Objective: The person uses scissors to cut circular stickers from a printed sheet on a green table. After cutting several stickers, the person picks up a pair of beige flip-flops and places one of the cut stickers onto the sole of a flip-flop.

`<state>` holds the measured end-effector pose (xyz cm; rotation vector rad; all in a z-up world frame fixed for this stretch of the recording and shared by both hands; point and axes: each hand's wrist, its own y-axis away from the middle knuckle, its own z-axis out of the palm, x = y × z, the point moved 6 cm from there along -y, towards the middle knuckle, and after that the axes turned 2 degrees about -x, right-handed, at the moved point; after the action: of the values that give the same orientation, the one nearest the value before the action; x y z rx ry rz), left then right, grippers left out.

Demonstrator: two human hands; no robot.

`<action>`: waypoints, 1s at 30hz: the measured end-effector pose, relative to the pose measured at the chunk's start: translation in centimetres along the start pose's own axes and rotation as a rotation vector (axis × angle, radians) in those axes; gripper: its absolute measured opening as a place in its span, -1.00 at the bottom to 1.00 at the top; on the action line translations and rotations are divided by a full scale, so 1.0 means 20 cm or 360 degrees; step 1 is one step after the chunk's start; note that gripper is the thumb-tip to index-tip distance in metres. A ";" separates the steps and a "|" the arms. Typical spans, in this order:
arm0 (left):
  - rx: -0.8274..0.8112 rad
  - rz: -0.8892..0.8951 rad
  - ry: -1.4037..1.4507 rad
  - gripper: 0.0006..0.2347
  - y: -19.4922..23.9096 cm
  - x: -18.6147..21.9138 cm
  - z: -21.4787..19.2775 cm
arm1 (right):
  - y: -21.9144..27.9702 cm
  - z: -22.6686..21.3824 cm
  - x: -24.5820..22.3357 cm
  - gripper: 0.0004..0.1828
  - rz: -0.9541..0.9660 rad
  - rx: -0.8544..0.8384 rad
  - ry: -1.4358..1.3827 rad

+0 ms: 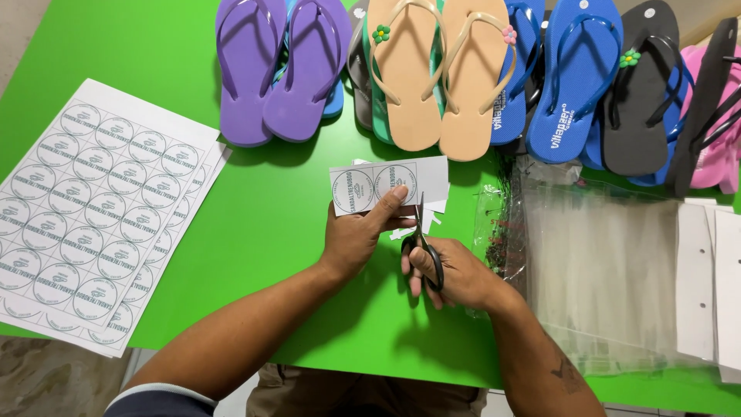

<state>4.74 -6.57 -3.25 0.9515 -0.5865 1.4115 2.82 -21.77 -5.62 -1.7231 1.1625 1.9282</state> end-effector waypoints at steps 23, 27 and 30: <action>0.0002 -0.0050 0.0047 -0.77 -0.02 -0.05 -0.01 | -0.01 -0.01 0.02 -0.34 0.0027 0.0093 0.0010; 0.0019 -0.0036 0.0042 -0.78 -0.01 -0.04 -0.01 | -0.02 -0.02 0.03 -0.34 0.0041 0.0115 -0.0002; 0.0005 -0.0032 0.0026 -0.78 -0.01 -0.03 0.00 | -0.02 -0.02 0.02 -0.34 0.0050 0.0120 -0.0011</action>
<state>4.90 -6.84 -3.81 0.9450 -0.5611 1.4014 3.17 -21.93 -6.17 -1.6680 1.2501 1.8815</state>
